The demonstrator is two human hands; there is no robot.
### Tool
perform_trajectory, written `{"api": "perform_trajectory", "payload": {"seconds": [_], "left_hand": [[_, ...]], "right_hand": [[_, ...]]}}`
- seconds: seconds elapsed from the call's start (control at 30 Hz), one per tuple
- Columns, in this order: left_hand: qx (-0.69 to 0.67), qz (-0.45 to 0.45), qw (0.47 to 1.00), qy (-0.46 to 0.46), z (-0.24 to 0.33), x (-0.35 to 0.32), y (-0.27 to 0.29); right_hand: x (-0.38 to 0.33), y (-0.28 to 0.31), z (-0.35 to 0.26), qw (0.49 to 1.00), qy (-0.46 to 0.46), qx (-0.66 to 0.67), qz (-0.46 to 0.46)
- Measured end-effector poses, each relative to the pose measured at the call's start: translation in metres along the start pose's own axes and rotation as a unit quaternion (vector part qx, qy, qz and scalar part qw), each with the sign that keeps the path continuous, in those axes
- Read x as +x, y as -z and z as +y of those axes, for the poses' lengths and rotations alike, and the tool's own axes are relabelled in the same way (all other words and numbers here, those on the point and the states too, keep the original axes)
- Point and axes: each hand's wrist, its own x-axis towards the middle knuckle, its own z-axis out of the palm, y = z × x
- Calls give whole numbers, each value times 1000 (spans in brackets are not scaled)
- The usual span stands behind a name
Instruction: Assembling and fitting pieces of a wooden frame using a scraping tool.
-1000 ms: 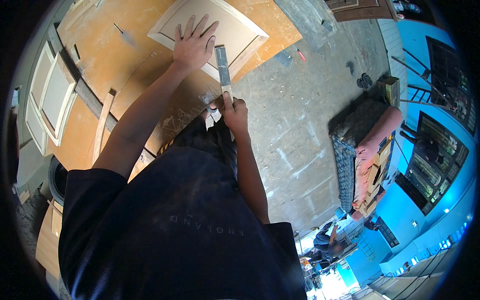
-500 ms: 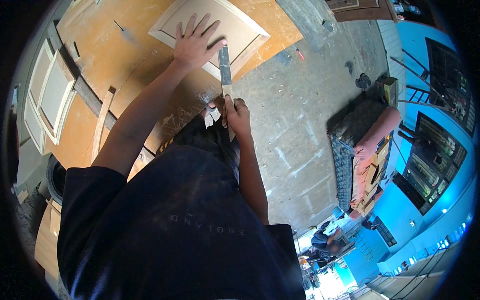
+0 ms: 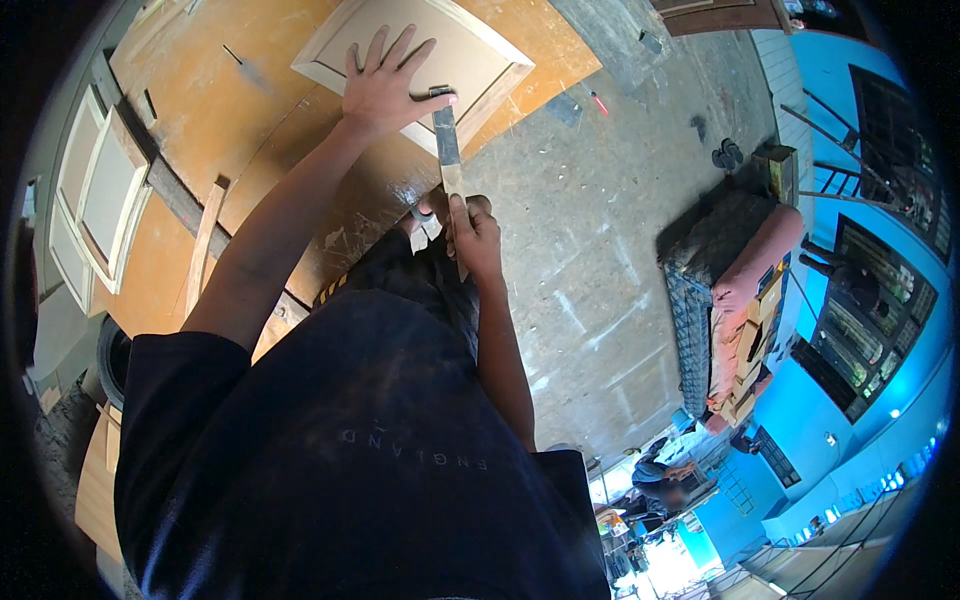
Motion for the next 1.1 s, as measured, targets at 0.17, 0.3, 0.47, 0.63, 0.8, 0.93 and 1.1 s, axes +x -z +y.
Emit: {"api": "perform_trajectory", "payload": {"seconds": [0.17,0.3,0.47,0.63,0.8,0.93,1.1], "left_hand": [[-9,15,1000,-6,-2,-1,-3],[-9,17,1000,-9,-2,0,-4],[-7,20,1000,-7,-2,0,-5],[-1,14,1000,-2,-2,-1,-5],[-10,75,997,-15,-2,1,-13],[-8,102,995,-11,-6,3,-21],[-49,105,993,-22,-8,0,-17]], "right_hand": [[-3,-2,3,1000,-4,-6,-1],[-5,-3,4,1000,1,6,6],[-7,-5,5,1000,2,5,14],[-12,-5,16,999,17,5,30],[12,-14,36,977,141,-112,111],[23,-18,35,951,201,-194,128],[11,-16,35,970,175,-125,115]]}}
